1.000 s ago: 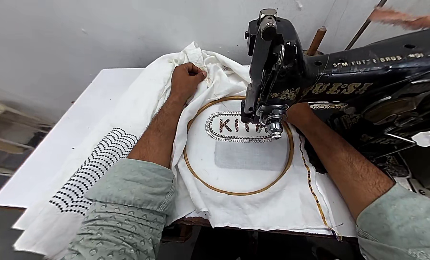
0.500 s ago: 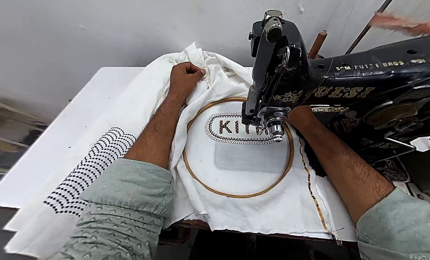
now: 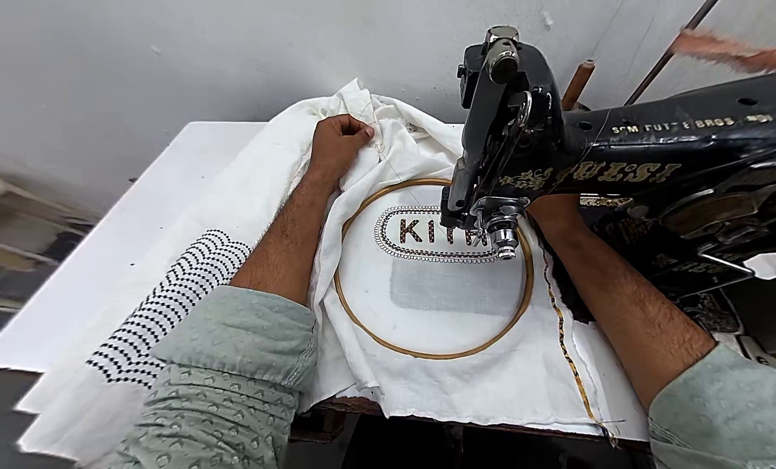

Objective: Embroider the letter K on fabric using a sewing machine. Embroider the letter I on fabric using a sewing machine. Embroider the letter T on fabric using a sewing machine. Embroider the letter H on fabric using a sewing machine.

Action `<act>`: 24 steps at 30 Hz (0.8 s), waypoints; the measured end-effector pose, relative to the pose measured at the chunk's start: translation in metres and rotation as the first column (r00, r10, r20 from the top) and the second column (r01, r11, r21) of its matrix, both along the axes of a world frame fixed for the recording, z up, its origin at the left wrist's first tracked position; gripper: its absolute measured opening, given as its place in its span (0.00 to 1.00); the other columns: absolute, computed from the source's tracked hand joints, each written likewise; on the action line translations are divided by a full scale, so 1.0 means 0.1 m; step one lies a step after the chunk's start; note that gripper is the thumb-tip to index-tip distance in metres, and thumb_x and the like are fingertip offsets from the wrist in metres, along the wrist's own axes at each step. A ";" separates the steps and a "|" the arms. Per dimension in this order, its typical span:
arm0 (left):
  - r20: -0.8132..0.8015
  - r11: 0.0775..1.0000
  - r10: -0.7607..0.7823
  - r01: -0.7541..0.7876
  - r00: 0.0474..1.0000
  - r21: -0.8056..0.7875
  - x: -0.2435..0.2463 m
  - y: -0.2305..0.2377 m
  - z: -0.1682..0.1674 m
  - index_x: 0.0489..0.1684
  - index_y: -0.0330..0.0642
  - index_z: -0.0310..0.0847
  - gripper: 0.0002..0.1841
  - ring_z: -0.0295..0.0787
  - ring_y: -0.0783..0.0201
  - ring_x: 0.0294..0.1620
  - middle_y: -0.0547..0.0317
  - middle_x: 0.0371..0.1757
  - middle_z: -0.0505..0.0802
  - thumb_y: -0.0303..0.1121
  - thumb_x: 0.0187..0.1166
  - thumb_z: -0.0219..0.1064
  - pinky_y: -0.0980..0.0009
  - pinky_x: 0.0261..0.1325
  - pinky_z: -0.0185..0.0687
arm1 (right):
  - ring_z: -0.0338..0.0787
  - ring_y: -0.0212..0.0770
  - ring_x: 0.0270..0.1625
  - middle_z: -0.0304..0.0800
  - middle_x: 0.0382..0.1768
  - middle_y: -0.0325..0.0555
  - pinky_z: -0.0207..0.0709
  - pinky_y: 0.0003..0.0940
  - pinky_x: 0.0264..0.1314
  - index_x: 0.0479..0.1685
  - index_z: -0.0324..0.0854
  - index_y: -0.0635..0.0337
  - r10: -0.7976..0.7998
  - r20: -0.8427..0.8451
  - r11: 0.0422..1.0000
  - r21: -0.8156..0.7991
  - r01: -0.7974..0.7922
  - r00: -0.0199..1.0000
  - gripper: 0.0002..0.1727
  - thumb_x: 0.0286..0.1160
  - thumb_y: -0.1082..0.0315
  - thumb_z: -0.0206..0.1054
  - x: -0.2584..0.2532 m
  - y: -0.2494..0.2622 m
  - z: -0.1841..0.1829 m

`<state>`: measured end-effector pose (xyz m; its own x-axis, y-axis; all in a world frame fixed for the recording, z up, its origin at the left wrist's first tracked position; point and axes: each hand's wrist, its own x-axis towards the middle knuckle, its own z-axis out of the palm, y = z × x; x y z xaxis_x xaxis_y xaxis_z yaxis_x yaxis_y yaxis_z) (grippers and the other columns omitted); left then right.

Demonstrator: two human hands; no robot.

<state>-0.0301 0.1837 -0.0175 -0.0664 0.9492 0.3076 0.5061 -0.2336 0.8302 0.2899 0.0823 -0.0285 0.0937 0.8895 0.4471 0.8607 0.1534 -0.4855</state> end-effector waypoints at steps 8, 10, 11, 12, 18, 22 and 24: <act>-0.164 1.000 -0.001 -0.001 0.986 -0.011 0.01 0.01 0.00 0.45 0.36 0.89 0.12 0.87 0.63 0.40 0.53 0.39 0.92 0.37 0.82 0.70 0.58 0.53 0.82 | 0.80 0.68 0.75 0.84 0.66 0.74 0.67 0.67 0.75 0.64 0.83 0.73 0.012 -0.021 0.999 -0.045 -0.013 1.000 0.22 0.80 0.64 0.70 0.00 -0.01 0.01; -0.235 1.000 0.007 -0.011 0.972 -0.014 0.01 0.01 -0.01 0.46 0.36 0.89 0.13 0.89 0.59 0.43 0.51 0.41 0.93 0.38 0.83 0.68 0.53 0.56 0.82 | 0.81 0.68 0.74 0.85 0.65 0.74 0.68 0.66 0.74 0.63 0.83 0.73 0.028 -0.036 0.998 -0.047 -0.030 0.999 0.21 0.79 0.64 0.70 -0.02 -0.03 0.02; -0.258 1.000 0.007 -0.011 0.966 -0.016 0.02 0.02 0.00 0.46 0.37 0.89 0.13 0.90 0.58 0.44 0.50 0.42 0.93 0.39 0.84 0.67 0.51 0.57 0.81 | 0.81 0.68 0.73 0.85 0.64 0.74 0.68 0.67 0.73 0.62 0.83 0.73 0.036 -0.026 0.999 -0.032 -0.037 0.999 0.21 0.79 0.64 0.70 -0.01 -0.03 0.01; -0.274 1.000 0.006 -0.011 0.962 -0.016 0.03 0.02 0.00 0.47 0.37 0.89 0.13 0.90 0.57 0.45 0.50 0.42 0.93 0.39 0.84 0.67 0.50 0.58 0.81 | 0.82 0.68 0.73 0.85 0.63 0.75 0.69 0.67 0.73 0.61 0.84 0.73 0.040 -0.005 0.999 -0.032 -0.040 0.999 0.20 0.80 0.64 0.70 -0.01 -0.02 0.01; -0.287 1.000 -0.002 -0.003 0.958 -0.016 0.02 0.01 -0.01 0.46 0.38 0.89 0.12 0.90 0.58 0.43 0.51 0.40 0.93 0.38 0.84 0.66 0.52 0.56 0.81 | 0.81 0.70 0.73 0.85 0.63 0.76 0.68 0.67 0.73 0.61 0.83 0.74 0.036 0.021 0.995 -0.095 -0.034 0.999 0.19 0.81 0.66 0.69 -0.05 -0.07 0.08; -0.287 1.000 0.002 -0.009 0.958 -0.023 0.03 0.00 0.00 0.47 0.38 0.89 0.12 0.89 0.59 0.43 0.52 0.40 0.93 0.38 0.84 0.66 0.52 0.56 0.81 | 0.81 0.71 0.74 0.85 0.63 0.76 0.68 0.68 0.73 0.61 0.83 0.74 0.032 0.041 0.994 -0.102 -0.027 0.999 0.19 0.81 0.66 0.68 -0.07 -0.08 0.10; -0.293 1.000 0.002 -0.010 0.956 -0.026 0.04 0.00 0.01 0.47 0.38 0.89 0.12 0.89 0.59 0.43 0.52 0.41 0.93 0.38 0.85 0.66 0.52 0.56 0.81 | 0.80 0.70 0.75 0.84 0.65 0.76 0.67 0.68 0.74 0.62 0.83 0.75 0.030 0.049 0.989 -0.143 -0.023 0.998 0.19 0.82 0.67 0.67 -0.08 -0.10 0.13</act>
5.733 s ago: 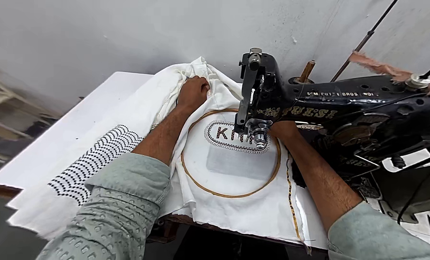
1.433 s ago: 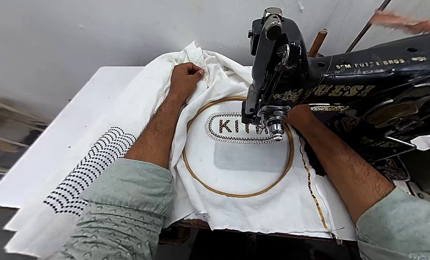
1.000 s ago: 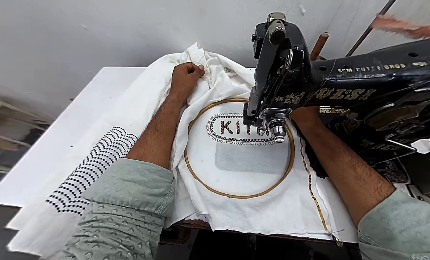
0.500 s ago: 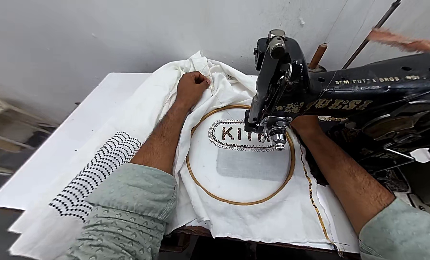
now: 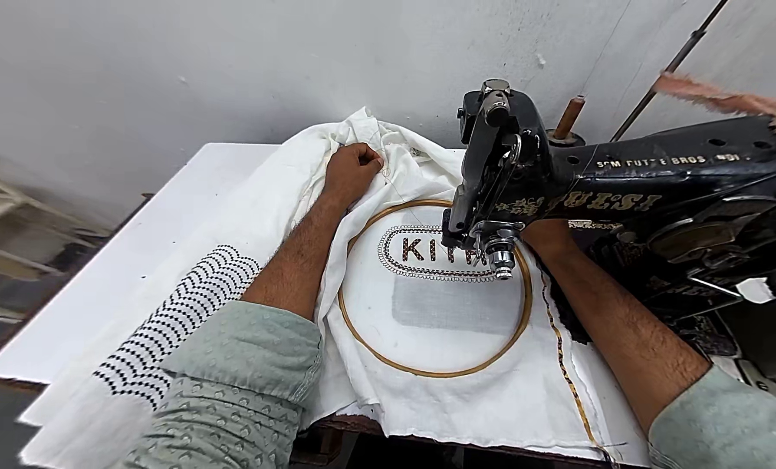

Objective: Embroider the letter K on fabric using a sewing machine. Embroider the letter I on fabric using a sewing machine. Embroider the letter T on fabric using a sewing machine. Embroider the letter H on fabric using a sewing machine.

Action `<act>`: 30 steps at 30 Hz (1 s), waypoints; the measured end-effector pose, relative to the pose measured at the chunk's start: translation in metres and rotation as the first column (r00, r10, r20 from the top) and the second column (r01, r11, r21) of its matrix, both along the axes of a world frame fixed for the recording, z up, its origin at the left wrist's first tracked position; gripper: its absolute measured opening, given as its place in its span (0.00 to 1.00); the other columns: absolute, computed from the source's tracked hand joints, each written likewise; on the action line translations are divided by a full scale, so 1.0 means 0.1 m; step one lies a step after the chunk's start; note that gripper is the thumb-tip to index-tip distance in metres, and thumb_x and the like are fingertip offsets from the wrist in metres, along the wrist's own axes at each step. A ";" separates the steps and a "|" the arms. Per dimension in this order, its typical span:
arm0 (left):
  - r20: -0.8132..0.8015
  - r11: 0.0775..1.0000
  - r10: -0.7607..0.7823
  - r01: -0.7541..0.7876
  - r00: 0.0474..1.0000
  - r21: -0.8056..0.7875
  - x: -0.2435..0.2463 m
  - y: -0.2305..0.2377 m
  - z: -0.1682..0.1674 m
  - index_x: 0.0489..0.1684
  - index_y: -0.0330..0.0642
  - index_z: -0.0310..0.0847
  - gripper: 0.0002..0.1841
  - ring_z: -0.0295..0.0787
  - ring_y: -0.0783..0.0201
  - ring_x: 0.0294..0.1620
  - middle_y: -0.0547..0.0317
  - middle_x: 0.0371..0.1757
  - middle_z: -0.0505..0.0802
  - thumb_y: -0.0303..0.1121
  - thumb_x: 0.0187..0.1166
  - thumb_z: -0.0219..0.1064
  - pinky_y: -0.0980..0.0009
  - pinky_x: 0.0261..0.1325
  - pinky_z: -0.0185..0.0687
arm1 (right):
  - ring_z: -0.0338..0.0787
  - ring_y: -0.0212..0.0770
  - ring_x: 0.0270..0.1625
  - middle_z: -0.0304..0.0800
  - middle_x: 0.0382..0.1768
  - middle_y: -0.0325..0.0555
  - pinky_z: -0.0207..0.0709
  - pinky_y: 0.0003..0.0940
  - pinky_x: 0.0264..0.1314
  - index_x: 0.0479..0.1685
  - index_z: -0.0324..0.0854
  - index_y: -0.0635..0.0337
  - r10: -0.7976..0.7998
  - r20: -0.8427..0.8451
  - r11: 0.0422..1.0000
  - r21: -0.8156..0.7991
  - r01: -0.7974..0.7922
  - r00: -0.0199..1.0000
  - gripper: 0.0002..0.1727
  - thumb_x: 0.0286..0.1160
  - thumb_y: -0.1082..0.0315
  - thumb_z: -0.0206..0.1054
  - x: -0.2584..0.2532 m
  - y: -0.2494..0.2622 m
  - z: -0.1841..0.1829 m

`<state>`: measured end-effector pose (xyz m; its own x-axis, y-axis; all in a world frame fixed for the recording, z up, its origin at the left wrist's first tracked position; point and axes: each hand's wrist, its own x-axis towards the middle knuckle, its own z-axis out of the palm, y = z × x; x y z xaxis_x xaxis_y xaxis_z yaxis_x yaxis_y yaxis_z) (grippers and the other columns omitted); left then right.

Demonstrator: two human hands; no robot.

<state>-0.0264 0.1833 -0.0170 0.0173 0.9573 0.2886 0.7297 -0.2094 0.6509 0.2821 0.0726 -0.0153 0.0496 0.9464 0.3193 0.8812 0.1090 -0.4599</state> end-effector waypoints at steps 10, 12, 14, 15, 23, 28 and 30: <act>-0.018 1.000 0.002 -0.002 1.000 0.003 0.00 0.00 0.00 0.48 0.38 0.89 0.13 0.90 0.57 0.44 0.51 0.42 0.94 0.38 0.84 0.66 0.51 0.57 0.81 | 0.78 0.72 0.76 0.82 0.67 0.79 0.65 0.68 0.76 0.63 0.81 0.77 0.013 0.068 0.999 -0.034 -0.011 0.998 0.19 0.83 0.69 0.64 -0.06 -0.06 0.11; -0.023 1.000 -0.004 0.004 1.000 0.003 0.00 -0.01 0.00 0.49 0.37 0.89 0.13 0.90 0.57 0.45 0.50 0.42 0.93 0.39 0.85 0.66 0.50 0.57 0.81 | 0.78 0.73 0.76 0.82 0.66 0.79 0.65 0.69 0.75 0.63 0.82 0.77 0.026 0.056 0.999 0.021 -0.027 0.998 0.19 0.82 0.68 0.66 -0.04 -0.04 0.05; -0.023 1.000 -0.007 0.007 1.000 0.009 0.00 0.00 0.00 0.49 0.37 0.89 0.13 0.90 0.57 0.44 0.50 0.42 0.93 0.38 0.85 0.66 0.50 0.57 0.81 | 0.78 0.73 0.76 0.82 0.66 0.79 0.65 0.69 0.75 0.63 0.82 0.77 0.028 0.057 1.000 0.005 -0.028 0.998 0.20 0.83 0.67 0.65 -0.04 -0.03 0.05; -0.021 1.000 -0.009 0.009 1.000 0.012 0.00 0.00 0.00 0.48 0.37 0.89 0.13 0.90 0.57 0.44 0.50 0.41 0.93 0.38 0.84 0.66 0.50 0.56 0.81 | 0.77 0.73 0.76 0.82 0.66 0.79 0.65 0.69 0.75 0.63 0.82 0.77 0.026 0.061 1.000 -0.004 -0.026 0.998 0.20 0.83 0.68 0.65 -0.04 -0.03 0.06; -0.021 1.000 -0.009 0.009 1.000 0.015 0.00 0.00 0.00 0.47 0.38 0.89 0.12 0.89 0.60 0.41 0.53 0.40 0.93 0.39 0.84 0.66 0.53 0.54 0.81 | 0.79 0.72 0.75 0.83 0.65 0.78 0.67 0.68 0.73 0.62 0.82 0.76 0.021 0.128 0.999 -0.051 -0.014 0.992 0.19 0.84 0.67 0.64 -0.06 -0.03 0.08; -0.026 1.000 0.003 -0.003 1.000 0.006 0.01 -0.02 0.01 0.47 0.38 0.89 0.12 0.89 0.60 0.42 0.53 0.40 0.93 0.38 0.84 0.66 0.54 0.54 0.81 | 0.80 0.73 0.74 0.84 0.63 0.78 0.67 0.70 0.71 0.60 0.83 0.76 0.037 0.098 0.999 0.026 -0.040 0.995 0.18 0.82 0.67 0.66 -0.03 0.00 0.01; -0.028 1.000 0.005 -0.005 1.000 0.004 0.00 -0.02 0.01 0.47 0.39 0.89 0.12 0.89 0.60 0.43 0.53 0.40 0.93 0.38 0.84 0.66 0.54 0.55 0.81 | 0.79 0.73 0.74 0.83 0.64 0.78 0.66 0.70 0.73 0.61 0.83 0.76 0.039 0.104 0.999 0.027 -0.042 0.994 0.19 0.82 0.67 0.65 -0.04 0.00 0.02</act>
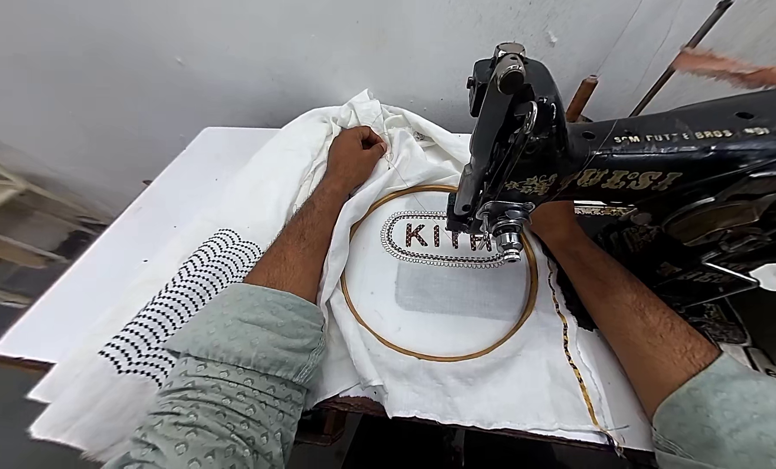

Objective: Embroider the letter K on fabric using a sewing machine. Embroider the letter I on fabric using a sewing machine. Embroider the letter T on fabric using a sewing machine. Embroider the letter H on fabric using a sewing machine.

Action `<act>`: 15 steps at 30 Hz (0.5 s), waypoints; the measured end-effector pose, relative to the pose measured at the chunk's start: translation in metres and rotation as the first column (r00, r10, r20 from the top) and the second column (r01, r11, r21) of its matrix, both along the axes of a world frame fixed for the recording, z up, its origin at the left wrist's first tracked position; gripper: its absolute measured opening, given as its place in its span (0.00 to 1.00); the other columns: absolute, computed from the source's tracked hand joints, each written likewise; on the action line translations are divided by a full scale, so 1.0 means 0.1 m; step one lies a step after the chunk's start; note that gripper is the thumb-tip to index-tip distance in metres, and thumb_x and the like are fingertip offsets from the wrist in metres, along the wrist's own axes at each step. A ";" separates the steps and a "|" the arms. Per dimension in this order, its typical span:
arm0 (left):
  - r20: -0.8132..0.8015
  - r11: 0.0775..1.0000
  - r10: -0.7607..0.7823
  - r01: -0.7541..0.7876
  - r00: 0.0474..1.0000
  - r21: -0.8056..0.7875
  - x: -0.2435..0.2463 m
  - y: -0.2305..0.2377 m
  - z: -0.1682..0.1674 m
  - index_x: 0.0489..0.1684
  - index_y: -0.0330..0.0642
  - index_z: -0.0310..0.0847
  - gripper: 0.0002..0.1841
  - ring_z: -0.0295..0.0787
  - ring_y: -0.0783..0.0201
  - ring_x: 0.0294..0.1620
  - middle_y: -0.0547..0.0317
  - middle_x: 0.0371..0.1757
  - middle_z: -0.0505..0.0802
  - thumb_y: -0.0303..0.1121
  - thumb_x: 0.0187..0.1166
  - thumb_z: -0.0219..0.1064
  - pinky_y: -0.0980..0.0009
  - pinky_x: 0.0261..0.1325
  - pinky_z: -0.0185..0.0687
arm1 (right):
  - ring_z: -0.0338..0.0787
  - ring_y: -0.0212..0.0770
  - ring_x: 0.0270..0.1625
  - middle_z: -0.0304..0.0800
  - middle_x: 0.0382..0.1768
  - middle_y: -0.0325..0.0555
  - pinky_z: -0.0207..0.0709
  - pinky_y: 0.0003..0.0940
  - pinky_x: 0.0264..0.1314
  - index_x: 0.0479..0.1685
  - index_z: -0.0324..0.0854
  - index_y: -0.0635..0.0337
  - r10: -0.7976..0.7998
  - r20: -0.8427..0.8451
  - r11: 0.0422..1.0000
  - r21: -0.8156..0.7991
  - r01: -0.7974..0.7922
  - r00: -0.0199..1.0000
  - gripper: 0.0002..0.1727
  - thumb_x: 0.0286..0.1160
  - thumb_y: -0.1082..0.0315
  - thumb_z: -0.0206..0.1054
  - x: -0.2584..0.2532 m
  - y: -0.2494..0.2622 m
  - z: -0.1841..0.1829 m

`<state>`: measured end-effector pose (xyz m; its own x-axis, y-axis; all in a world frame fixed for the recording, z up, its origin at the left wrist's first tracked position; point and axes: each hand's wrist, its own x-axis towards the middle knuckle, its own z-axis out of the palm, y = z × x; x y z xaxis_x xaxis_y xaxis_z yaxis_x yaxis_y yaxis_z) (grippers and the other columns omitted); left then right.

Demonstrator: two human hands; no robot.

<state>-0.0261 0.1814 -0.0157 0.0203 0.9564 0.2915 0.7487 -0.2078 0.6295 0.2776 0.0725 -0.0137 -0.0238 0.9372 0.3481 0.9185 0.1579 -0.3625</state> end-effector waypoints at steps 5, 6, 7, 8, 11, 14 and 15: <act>0.006 1.000 0.001 -0.001 1.000 -0.003 -0.01 0.00 0.00 0.47 0.39 0.89 0.12 0.89 0.60 0.43 0.53 0.41 0.93 0.38 0.84 0.66 0.54 0.56 0.81 | 0.78 0.73 0.76 0.82 0.65 0.79 0.65 0.70 0.74 0.62 0.82 0.77 0.011 0.004 1.000 -0.016 -0.011 1.000 0.19 0.83 0.68 0.65 -0.02 -0.01 0.03; 0.003 1.000 0.001 -0.001 1.000 -0.006 -0.01 0.00 0.01 0.47 0.39 0.89 0.12 0.89 0.59 0.43 0.52 0.41 0.93 0.38 0.84 0.66 0.54 0.56 0.81 | 0.77 0.74 0.77 0.81 0.66 0.80 0.64 0.70 0.75 0.63 0.81 0.78 0.004 0.011 0.998 -0.058 -0.003 1.000 0.19 0.83 0.69 0.65 -0.04 -0.03 0.06; 0.000 1.000 0.001 -0.001 1.000 -0.007 0.00 0.00 0.01 0.48 0.38 0.89 0.12 0.90 0.59 0.44 0.52 0.42 0.94 0.38 0.84 0.66 0.53 0.57 0.81 | 0.76 0.74 0.77 0.80 0.67 0.81 0.63 0.70 0.75 0.64 0.80 0.79 -0.007 0.020 0.995 -0.097 0.009 1.000 0.19 0.83 0.70 0.64 -0.05 -0.06 0.10; 0.000 1.000 -0.002 0.002 1.000 -0.001 0.01 0.00 0.00 0.49 0.37 0.89 0.13 0.91 0.57 0.46 0.50 0.43 0.94 0.38 0.84 0.66 0.51 0.59 0.82 | 0.75 0.74 0.78 0.79 0.69 0.82 0.63 0.69 0.77 0.66 0.78 0.80 -0.018 0.027 0.988 -0.150 0.022 0.999 0.20 0.84 0.71 0.64 -0.06 -0.09 0.14; -0.015 1.000 -0.018 0.018 1.000 0.020 0.00 -0.01 0.00 0.51 0.34 0.89 0.14 0.92 0.52 0.54 0.45 0.48 0.95 0.37 0.84 0.65 0.48 0.67 0.82 | 0.76 0.76 0.76 0.79 0.68 0.82 0.64 0.70 0.77 0.67 0.76 0.82 0.021 0.039 0.988 -0.154 -0.015 0.999 0.21 0.84 0.72 0.63 -0.01 -0.11 0.08; -0.016 0.998 -0.021 0.022 1.000 0.062 0.01 0.00 -0.02 0.50 0.35 0.90 0.13 0.92 0.54 0.56 0.47 0.49 0.95 0.35 0.83 0.65 0.51 0.67 0.83 | 0.82 0.72 0.71 0.83 0.64 0.78 0.68 0.68 0.75 0.64 0.80 0.77 0.122 -0.013 0.992 0.020 -0.122 0.992 0.20 0.81 0.69 0.67 0.21 0.18 -0.28; -0.015 0.998 -0.021 0.022 1.000 0.066 0.02 -0.01 -0.01 0.49 0.35 0.91 0.12 0.92 0.54 0.56 0.46 0.50 0.95 0.34 0.83 0.65 0.51 0.67 0.83 | 0.81 0.72 0.70 0.82 0.63 0.79 0.67 0.67 0.74 0.63 0.79 0.79 0.183 -0.040 0.982 0.046 -0.181 0.982 0.19 0.81 0.71 0.67 0.24 0.28 -0.35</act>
